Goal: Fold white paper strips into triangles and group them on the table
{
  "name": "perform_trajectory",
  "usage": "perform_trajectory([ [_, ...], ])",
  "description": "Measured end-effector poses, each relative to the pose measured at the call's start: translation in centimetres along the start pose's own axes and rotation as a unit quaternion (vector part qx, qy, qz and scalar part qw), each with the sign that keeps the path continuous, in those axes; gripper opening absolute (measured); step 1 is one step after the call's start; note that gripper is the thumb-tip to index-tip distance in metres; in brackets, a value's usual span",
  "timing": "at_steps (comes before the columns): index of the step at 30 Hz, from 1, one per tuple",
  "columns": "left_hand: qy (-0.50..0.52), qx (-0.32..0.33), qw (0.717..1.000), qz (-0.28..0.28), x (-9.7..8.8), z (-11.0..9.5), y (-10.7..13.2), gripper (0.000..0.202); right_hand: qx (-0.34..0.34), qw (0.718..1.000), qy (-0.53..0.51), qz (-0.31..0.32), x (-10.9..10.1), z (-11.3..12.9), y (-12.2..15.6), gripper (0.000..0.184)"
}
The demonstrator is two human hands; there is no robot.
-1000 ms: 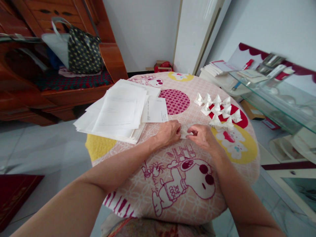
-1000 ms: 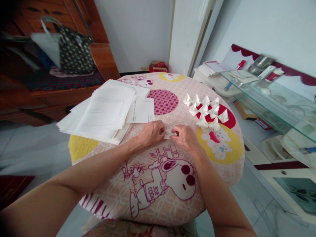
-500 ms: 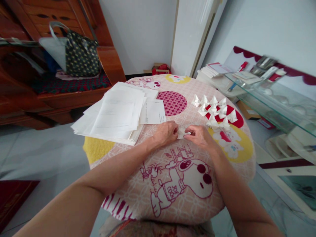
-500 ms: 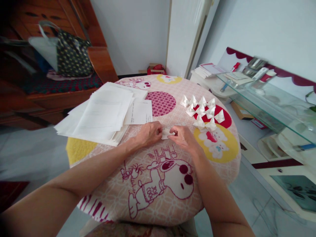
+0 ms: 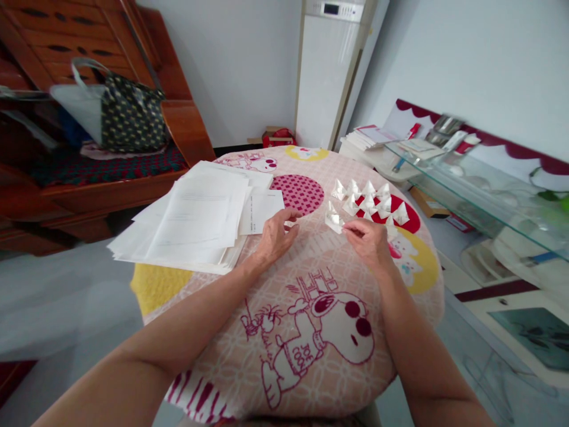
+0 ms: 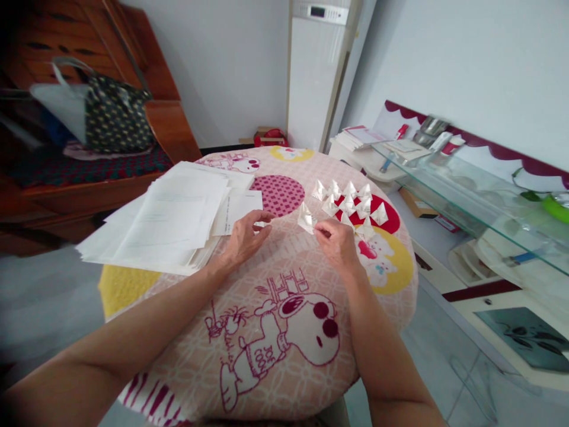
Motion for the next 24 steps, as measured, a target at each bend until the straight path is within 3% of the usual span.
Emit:
perform_trajectory([
  [4,-0.012,0.012,0.999,0.027,0.7,0.3,0.1,0.031,0.025,0.985,0.114,-0.131,-4.4,-2.4,0.2,0.017],
  [6,-0.011,0.029,0.999,0.038,1.1,0.2,0.3,0.030,0.063,0.961,0.187,-0.192,-7.2,-4.1,0.7,0.017],
  [8,-0.011,0.037,0.998,0.043,1.3,0.2,0.3,0.029,0.126,0.934,0.257,-0.215,-9.7,-6.1,1.4,0.016],
  [13,-0.012,0.049,0.998,0.039,1.4,0.3,0.2,0.027,0.301,0.863,0.380,-0.142,-12.7,-9.4,3.1,0.021],
  [19,-0.015,0.044,0.998,0.046,1.5,0.6,0.1,0.026,0.362,0.843,0.396,-0.021,-11.9,-9.5,3.6,0.032],
  [24,-0.012,0.051,0.997,0.050,1.6,0.6,0.2,0.025,0.388,0.828,0.405,-0.001,-12.6,-9.6,4.1,0.037],
])
Point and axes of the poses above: each hand's wrist, its own y-axis away from the middle knuckle, its own x-axis out of the palm, z = x × y, the point moved 8 cm from there along -y, towards the middle knuckle, and after that the axes turned 6 degrees about -x, right-handed, at the moved point
